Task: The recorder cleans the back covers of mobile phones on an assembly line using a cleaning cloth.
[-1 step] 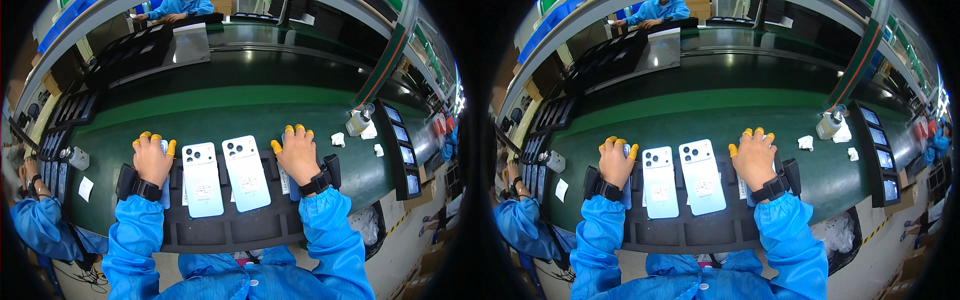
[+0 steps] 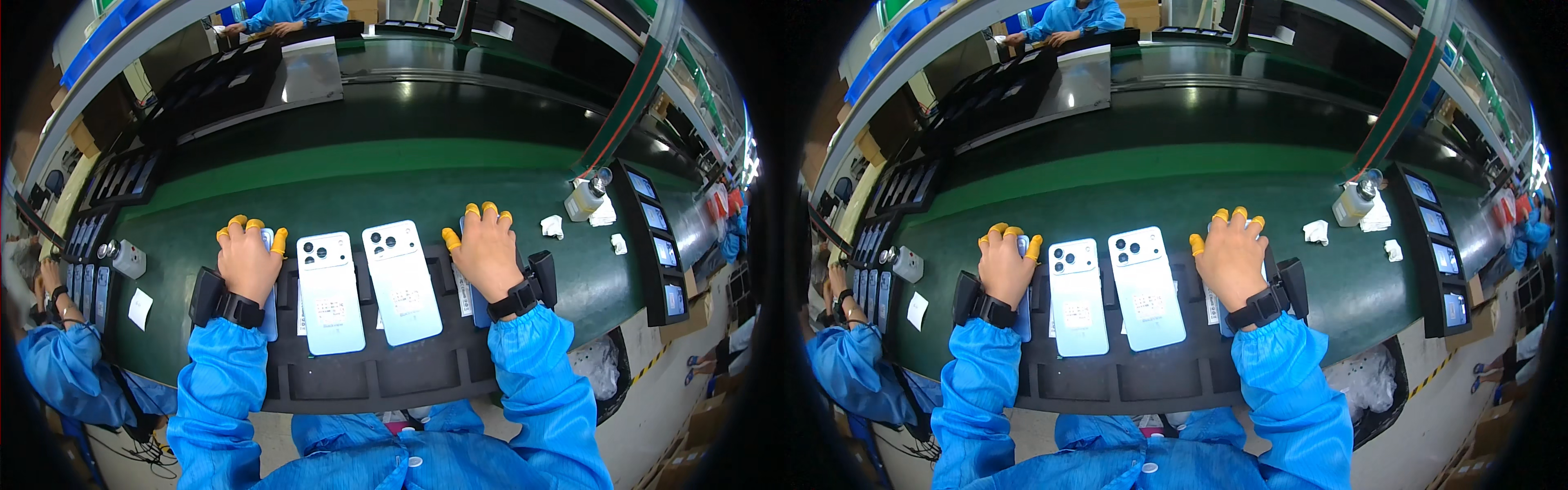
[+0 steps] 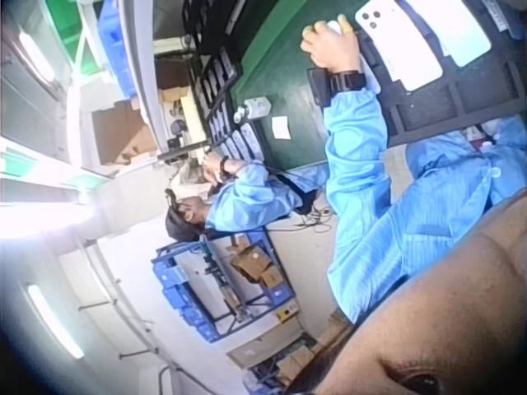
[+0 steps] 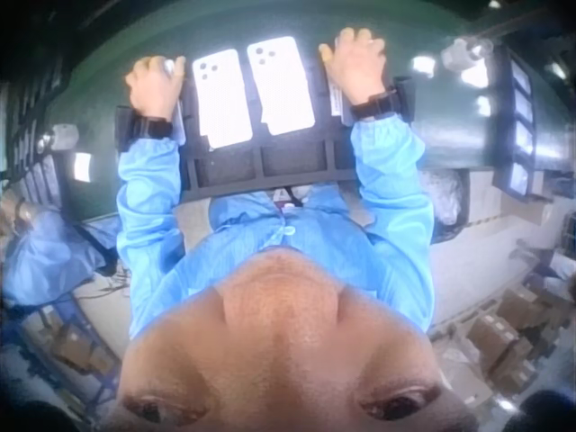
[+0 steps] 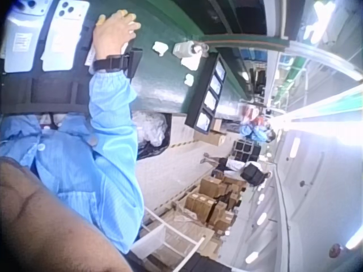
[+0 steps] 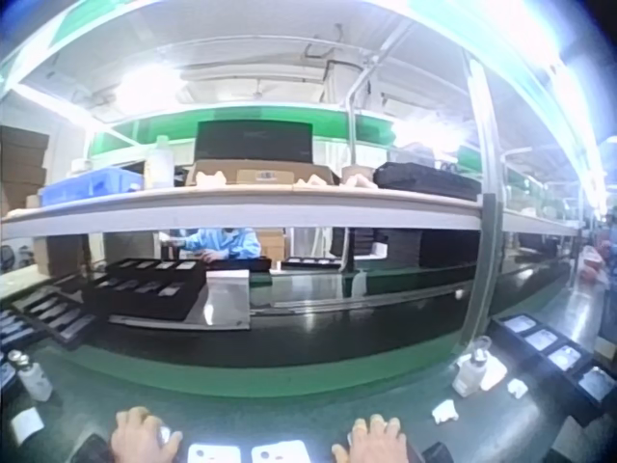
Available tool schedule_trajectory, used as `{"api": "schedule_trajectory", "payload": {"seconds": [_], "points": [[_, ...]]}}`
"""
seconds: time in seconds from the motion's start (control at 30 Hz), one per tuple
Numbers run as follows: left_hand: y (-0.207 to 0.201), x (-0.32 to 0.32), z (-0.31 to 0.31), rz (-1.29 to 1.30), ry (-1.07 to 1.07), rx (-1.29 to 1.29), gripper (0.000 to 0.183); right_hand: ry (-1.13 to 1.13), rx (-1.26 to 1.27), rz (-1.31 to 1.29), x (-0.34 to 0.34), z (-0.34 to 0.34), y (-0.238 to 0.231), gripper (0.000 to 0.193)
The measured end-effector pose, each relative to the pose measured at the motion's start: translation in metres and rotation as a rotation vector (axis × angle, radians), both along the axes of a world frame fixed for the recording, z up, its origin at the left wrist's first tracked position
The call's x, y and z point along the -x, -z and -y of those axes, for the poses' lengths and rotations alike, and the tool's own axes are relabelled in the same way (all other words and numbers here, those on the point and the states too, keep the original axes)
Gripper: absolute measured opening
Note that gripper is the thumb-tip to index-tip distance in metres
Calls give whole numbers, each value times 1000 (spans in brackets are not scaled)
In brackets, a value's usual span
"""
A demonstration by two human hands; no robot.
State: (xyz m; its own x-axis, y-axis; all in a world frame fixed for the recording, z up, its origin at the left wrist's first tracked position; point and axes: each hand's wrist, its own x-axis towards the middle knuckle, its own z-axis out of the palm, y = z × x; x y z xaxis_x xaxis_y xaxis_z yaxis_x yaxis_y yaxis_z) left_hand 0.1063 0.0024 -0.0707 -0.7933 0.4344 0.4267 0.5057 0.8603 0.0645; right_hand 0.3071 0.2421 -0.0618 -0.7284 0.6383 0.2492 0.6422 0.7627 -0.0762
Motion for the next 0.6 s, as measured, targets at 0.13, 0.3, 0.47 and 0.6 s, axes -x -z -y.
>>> {"api": "schedule_trajectory", "payload": {"seconds": [0.13,0.3,0.47,0.6], "points": [[-6,10,-2,122,55,-77,39,-25,-142,-124,2,-8,10,46],[3,6,3,94,101,-118,41,2,-37,-32,0,-5,7,47],[3,1,5,156,67,-97,42,16,31,26,-3,0,0,45],[5,6,6,95,64,-87,43,0,6,28,-2,1,0,45]]}}
